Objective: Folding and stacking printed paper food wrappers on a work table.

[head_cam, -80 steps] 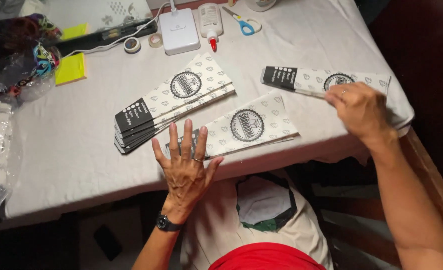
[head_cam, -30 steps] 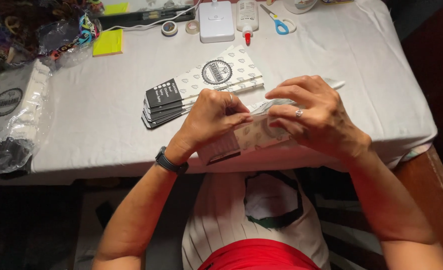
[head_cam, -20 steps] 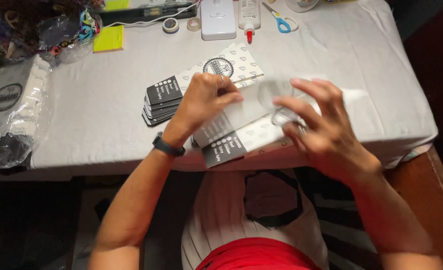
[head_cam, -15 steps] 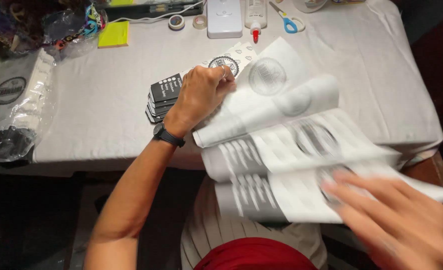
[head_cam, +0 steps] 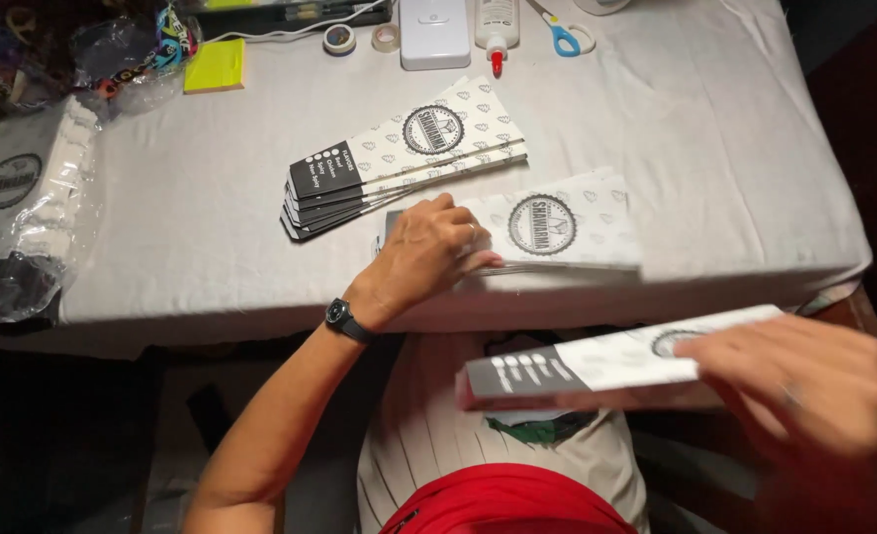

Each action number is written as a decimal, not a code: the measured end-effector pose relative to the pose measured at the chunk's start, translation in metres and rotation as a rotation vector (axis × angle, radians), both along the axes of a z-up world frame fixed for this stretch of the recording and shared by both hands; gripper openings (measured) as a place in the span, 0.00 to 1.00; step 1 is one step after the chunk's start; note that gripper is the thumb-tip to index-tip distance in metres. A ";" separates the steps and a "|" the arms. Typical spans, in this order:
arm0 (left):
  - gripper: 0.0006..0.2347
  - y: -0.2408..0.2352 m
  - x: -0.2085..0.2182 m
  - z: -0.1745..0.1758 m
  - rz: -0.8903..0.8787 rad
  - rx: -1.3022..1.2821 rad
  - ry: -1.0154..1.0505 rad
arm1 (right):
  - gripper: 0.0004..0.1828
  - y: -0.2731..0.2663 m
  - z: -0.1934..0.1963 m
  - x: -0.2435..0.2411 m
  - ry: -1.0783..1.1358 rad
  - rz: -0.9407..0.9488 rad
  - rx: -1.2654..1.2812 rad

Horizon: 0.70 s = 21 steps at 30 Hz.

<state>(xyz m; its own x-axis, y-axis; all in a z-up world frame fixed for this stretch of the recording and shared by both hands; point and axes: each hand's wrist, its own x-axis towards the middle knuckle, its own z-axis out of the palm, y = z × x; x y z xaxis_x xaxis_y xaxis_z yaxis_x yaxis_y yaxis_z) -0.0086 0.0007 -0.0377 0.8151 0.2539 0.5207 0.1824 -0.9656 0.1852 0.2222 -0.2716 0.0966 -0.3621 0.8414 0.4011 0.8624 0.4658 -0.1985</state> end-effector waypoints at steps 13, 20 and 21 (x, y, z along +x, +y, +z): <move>0.15 -0.066 -0.003 0.052 -0.052 -0.323 0.166 | 0.06 0.100 -0.057 -0.004 -0.144 0.061 -0.133; 0.06 -0.057 -0.001 0.030 -0.044 -0.418 0.030 | 0.10 0.104 -0.049 -0.009 -0.024 0.109 -0.110; 0.05 -0.055 -0.002 0.032 -0.087 -0.537 -0.036 | 0.08 0.103 -0.045 -0.010 -0.002 0.132 -0.070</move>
<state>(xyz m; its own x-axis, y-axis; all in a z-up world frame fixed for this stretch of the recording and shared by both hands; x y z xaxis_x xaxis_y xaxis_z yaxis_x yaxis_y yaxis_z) -0.0108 -0.0541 -0.0056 0.8289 0.4244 0.3644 0.0903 -0.7444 0.6616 0.2119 -0.1684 0.0515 -0.4721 0.8125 0.3420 0.7949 0.5601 -0.2333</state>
